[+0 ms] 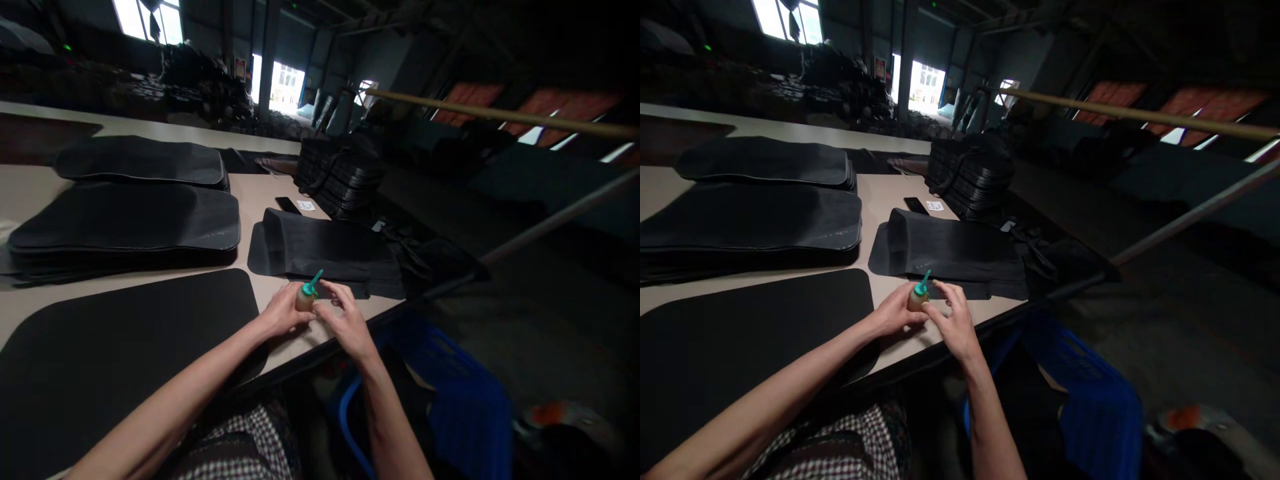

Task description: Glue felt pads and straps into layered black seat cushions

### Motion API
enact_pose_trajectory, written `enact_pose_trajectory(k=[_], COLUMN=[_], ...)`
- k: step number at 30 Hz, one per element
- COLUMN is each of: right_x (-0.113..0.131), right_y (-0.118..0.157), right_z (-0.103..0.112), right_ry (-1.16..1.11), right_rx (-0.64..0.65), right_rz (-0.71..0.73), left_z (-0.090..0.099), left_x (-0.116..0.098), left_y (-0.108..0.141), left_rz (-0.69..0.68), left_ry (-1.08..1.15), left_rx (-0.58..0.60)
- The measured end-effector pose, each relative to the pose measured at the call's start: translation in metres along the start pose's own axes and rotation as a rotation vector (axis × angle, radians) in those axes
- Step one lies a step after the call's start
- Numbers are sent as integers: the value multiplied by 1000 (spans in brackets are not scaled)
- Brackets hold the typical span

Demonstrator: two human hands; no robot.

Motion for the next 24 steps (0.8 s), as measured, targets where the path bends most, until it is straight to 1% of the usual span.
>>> enact_pose_trajectory(k=[1, 3, 6, 8, 11, 13, 15, 17, 19, 20, 22, 24], right_x=[9, 31, 63, 83, 113, 136, 158, 178, 194, 201, 210, 215], right_y=[0, -1, -5, -8, -10, -6, 2, 14, 25, 31, 39, 47], right_z=[2, 5, 7, 6, -2, -16, -34, -55, -73, -81, -95, -107], right_ry=[27, -8, -161, -208, -163, -178, -284, -404, -496, -519, -514, -483], right_rx=[21, 77, 186, 267, 428, 575, 730, 850, 898, 900, 890, 879], right_rz=[48, 122, 169, 211, 317, 375, 391, 408, 450, 472, 488, 487], left_z=[3, 10, 23, 32, 44, 51, 58, 64, 71, 75, 85, 94], left_x=[-7, -23, -45, -58, -79, -91, -100, -107, -110, -111, -110, -105], left_y=[2, 10, 29, 45, 73, 93, 112, 131, 149, 157, 173, 188], left_rz=[-28, -82, -72, -38, -49, -72, -96, -125, -172, -199, -228, -225], left_ry=[29, 103, 285, 411, 541, 598, 632, 622, 552, 507, 444, 406], left_rx=[-9, -27, -1, 53, 175, 251, 313, 393, 457, 465, 441, 407])
Point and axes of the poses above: each hand's wrist, its own y-axis away from the middle knuckle, its own z-axis out of the back of the hand, x = y × z, the point moved 5 cm from there along -y, towards the middle knuckle, and after that the axes turned 5 degrees about x, right-handed, at the moved point
